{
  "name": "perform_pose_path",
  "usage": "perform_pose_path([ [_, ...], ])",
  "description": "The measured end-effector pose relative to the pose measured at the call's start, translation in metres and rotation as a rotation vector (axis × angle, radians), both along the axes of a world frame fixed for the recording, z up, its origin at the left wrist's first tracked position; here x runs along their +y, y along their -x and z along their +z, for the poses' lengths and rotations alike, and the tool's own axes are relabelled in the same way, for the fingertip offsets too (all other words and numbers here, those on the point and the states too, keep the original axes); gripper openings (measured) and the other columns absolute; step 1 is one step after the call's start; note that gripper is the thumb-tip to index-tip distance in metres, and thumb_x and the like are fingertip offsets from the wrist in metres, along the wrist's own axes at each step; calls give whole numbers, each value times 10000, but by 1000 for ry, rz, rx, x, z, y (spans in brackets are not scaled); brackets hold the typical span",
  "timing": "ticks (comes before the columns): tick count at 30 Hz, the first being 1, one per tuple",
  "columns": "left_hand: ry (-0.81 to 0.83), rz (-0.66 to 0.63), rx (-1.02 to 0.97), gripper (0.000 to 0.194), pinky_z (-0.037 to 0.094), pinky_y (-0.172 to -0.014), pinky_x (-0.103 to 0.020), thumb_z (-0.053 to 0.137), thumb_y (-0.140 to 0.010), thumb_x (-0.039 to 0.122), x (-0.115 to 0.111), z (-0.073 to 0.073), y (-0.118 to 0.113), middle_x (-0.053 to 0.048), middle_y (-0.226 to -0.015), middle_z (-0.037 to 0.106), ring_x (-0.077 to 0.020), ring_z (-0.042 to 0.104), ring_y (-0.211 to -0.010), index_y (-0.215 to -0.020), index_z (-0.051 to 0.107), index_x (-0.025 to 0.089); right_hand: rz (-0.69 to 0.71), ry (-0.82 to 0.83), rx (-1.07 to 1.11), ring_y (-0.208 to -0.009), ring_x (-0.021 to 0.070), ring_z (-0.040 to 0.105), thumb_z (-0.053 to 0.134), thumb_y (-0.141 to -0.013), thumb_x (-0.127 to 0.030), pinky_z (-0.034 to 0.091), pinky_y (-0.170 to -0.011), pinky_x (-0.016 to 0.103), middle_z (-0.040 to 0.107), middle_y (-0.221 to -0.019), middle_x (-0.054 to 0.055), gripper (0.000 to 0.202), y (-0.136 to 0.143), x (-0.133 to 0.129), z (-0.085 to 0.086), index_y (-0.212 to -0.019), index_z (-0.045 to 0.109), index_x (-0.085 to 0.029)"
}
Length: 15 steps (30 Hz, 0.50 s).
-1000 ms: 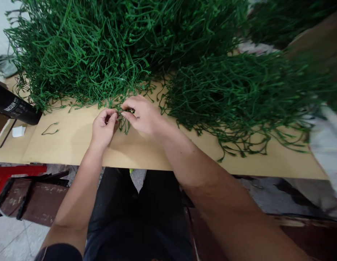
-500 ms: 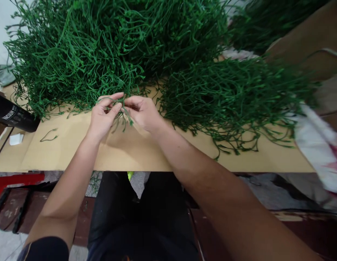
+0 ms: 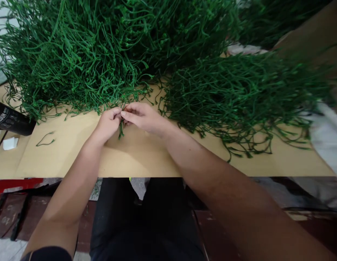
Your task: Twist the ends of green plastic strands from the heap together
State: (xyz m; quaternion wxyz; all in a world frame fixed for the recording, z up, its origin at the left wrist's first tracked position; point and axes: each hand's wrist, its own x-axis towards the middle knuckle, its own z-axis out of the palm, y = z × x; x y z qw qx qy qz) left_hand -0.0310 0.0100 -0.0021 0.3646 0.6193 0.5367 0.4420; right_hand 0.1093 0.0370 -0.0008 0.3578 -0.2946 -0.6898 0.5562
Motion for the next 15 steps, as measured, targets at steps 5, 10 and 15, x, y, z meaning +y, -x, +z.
perform_pose_path([
  [5, -20, -50, -80, 176, 493, -843, -301, 525, -723, 75, -3, 1, -4, -9, -777, 679, -129, 621, -828, -779, 685, 124, -38, -107, -125, -585, 64, 369, 753, -614, -317, 317, -540, 234, 433, -611, -56, 365, -7, -2, 2, -633, 414, -184],
  [10, 24, -64, -164, 215, 515, -865, -335, 656, -704, 174, -3, 7, -3, -37, -860, 709, -154, 651, -872, -911, 681, 123, -35, -123, -145, -573, 58, 370, 726, -601, -207, 328, -554, 241, 451, -629, -62, 338, -8, -4, 3, -626, 389, -187],
  [15, 25, -19, -203, 138, 524, -792, -288, 631, -783, 260, -1, 10, 1, -31, -776, 687, -144, 652, -819, -831, 664, 135, -19, -53, -13, -573, 66, 423, 655, -673, -145, 370, -571, 249, 461, -633, -59, 191, -8, -7, 10, -750, 484, -178],
])
